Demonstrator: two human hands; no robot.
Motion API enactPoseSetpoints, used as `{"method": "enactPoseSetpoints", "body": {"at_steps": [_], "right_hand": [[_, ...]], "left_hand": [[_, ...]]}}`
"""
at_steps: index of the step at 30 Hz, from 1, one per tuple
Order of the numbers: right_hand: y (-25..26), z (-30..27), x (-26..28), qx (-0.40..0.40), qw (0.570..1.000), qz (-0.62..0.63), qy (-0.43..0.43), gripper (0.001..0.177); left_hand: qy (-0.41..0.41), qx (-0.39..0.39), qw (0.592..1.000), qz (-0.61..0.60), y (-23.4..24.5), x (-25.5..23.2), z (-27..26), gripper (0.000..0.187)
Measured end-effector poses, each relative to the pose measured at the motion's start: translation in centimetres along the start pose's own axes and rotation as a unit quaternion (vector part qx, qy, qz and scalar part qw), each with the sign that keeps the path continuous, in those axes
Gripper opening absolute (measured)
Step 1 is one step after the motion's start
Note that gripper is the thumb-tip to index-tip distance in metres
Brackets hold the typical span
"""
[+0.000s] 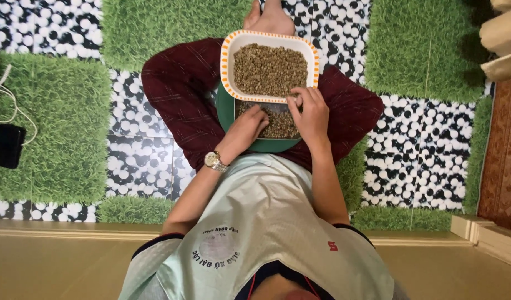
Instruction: The person sorts green coffee beans by hand, transferring them from a green bowl into a white bowl, then spreading them out in the white bowl to inspect for defects.
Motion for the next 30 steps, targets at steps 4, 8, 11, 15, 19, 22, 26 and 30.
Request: {"method": "enactPoseSetpoints", "body": {"at_steps": [4,8,11,15,19,22,26,30], "right_hand": [[-0.7,-3.1,0.2,0.059,0.998,0.007,-0.018,0.01],[-1.9,-4.0,1.4,0.08,0.996,0.029,-0.015,0.009],[-2.9,-4.1,1.5,0.053,0.998,0.028,-0.014,0.01],[-3.8,-4.0,1.2,0.079,0.996,0.022,-0.019,0.015],[-4.4,-3.7,0.8,0.126,0.992,-0.022,-0.014,0.035],[-4.8,-3.5,0.9,0.128,0.991,-0.051,0.003,0.035],[-5.1,-2.5,1.7,0.194,0.98,-0.025,0.021,0.022],[-7.1,-3.4,-0.1,0.216,0.976,-0.032,0.027,0.021]], "left_hand": [[-0.045,-0.079,0.988,0.124,3.8,-2.2,-0.1,0.02],[-0.051,-0.139,0.962,0.231,6.8,-0.8,2.5,0.02],[-0.013,-0.194,0.958,0.212,9.4,0.3,5.8,0.007],[-0.025,-0.257,0.939,0.23,11.1,0.8,8.2,0.016],[-0.035,-0.23,0.958,0.169,11.6,0.0,7.7,0.029],[-0.025,-0.2,0.972,0.118,10.7,-1.3,4.6,0.019],[0.018,-0.087,0.992,0.094,5.7,-1.7,0.1,0.015],[-0.004,-0.059,0.968,0.246,-0.4,0.6,0.1,0.013]]}}
Point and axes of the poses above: each hand's wrist, its own z-axis towards the middle knuckle, its own y-axis out of the back of the hand, x = y × z, the point moved 4 cm from there along z, towards the middle knuckle, and after that the axes turned 5 degrees about y, right-handed, at the moved point
